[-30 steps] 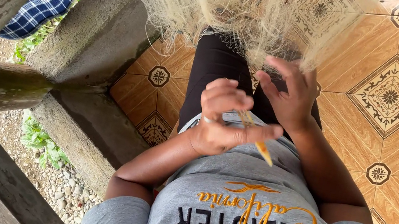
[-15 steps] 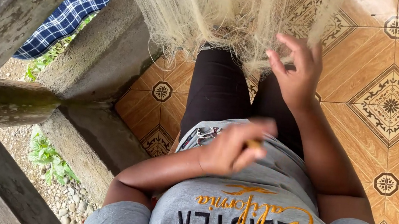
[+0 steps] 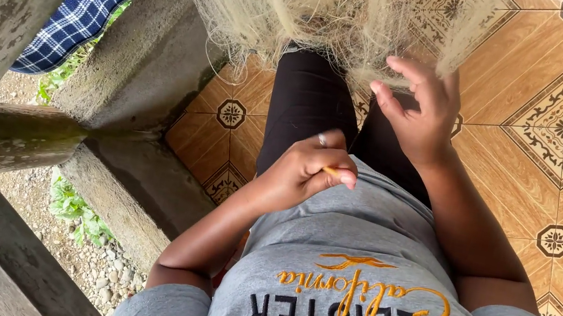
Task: Repairing a fine-mesh fishing net using a wooden shuttle and scissors.
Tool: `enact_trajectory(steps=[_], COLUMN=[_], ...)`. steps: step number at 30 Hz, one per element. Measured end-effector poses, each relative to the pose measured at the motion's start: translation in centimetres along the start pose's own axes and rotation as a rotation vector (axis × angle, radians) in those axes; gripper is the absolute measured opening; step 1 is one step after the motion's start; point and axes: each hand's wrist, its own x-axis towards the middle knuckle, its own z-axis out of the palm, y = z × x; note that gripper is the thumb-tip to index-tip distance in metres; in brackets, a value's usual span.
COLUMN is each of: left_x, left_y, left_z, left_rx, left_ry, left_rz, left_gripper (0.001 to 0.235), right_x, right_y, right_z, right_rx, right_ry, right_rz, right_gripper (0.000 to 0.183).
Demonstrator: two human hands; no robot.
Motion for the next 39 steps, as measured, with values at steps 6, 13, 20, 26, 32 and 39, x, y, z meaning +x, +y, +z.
enact_trajectory(steps=[6,13,20,26,32,39], left_x=[1.1,1.6,0.9,0.9,1.6,1.4], left_y=[0.3,1.6,2.4,1.3,1.0,0.4], left_z=[0.1,1.8,1.5,0.8,1.6,2.6], left_rx=[-0.046,-0.249,0.024,0.164,0.242,0.332], left_ry=[0.204,0.248,0.343,0.377,0.370,0.367], left_rz=[0.312,0.260,-0.031,-0.077,-0.128,-0.168], left_gripper=[0.031,0.035,0.034,0.044,0.036,0.018], right_x=[-0.4,-0.5,-0.8,-0.6,-0.6,-1.3], right_y=[-0.2,-0.7,-1.0,-2.2,-2.9,-3.3], right_z=[0.3,0.4,-0.1,-0.5,-0.8,-1.1], right_rx=[-0.009,0.029,0.065,0.055,0.055,0.078], right_ry=[-0.002,0.031,0.022,-0.004,-0.017,-0.006], right_rz=[-0.013,-0.022,0.006,-0.023,-0.053,-0.068], right_gripper=[0.029,0.024,0.030,0.029,0.030,0.030])
